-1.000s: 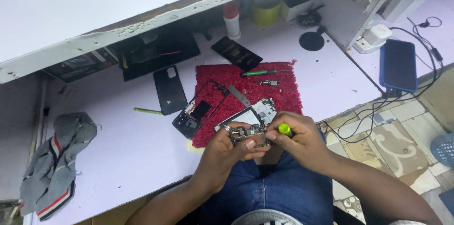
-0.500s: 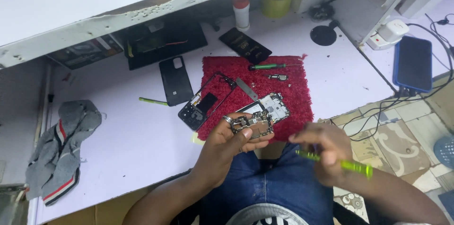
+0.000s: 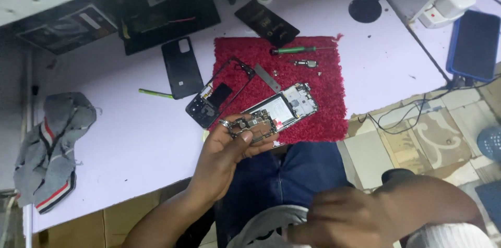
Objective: A person is repairing a mobile phone by using a screwdriver to remove internal screws and prying up the motherboard and other components.
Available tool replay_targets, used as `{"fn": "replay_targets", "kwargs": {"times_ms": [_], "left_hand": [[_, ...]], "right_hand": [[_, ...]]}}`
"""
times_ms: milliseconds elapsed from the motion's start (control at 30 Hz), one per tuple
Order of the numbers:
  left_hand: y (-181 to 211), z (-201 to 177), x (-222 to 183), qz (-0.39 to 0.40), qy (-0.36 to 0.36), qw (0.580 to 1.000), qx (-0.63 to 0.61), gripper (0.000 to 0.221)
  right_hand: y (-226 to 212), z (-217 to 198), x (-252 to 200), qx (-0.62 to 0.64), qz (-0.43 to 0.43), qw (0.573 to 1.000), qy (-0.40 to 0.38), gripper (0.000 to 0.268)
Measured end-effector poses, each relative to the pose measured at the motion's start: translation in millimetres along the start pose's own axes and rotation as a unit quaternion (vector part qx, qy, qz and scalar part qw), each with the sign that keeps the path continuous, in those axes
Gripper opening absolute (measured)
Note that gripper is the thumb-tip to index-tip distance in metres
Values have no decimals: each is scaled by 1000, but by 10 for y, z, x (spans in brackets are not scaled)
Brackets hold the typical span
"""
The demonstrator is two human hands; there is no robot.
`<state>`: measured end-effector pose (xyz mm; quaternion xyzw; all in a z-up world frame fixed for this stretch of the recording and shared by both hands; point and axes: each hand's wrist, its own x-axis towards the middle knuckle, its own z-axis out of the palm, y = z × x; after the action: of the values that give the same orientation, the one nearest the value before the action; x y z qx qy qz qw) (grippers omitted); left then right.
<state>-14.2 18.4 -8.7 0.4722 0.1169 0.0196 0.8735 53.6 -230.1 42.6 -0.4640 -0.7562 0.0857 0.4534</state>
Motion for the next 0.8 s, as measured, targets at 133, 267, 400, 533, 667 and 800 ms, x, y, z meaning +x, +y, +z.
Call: {"fn": "replay_targets", "kwargs": {"times_ms": [133, 267, 400, 533, 667, 800], "left_hand": [[-112, -104, 168, -4, 21, 1000, -2, 38], [-338, -294, 340, 62, 2, 998, 26, 55], [-360, -319, 395, 98, -4, 995, -7, 57], [-434, -336, 423, 121, -39, 990, -53, 61], [-553, -349, 503, 143, -56, 981, -117, 50], [-451, -256, 439, 149, -30, 982, -113, 36]], "right_hand": [[422, 170, -224, -202, 50, 975, 76, 47], [1475, 167, -559, -117, 137, 926, 331, 93], [1824, -151, -508, 116, 252, 824, 494, 109], [1688, -193, -353, 3, 324, 823, 466, 97], [1495, -111, -79, -66, 215, 896, 382, 33], [1487, -60, -144, -147, 168, 912, 343, 29]]}}
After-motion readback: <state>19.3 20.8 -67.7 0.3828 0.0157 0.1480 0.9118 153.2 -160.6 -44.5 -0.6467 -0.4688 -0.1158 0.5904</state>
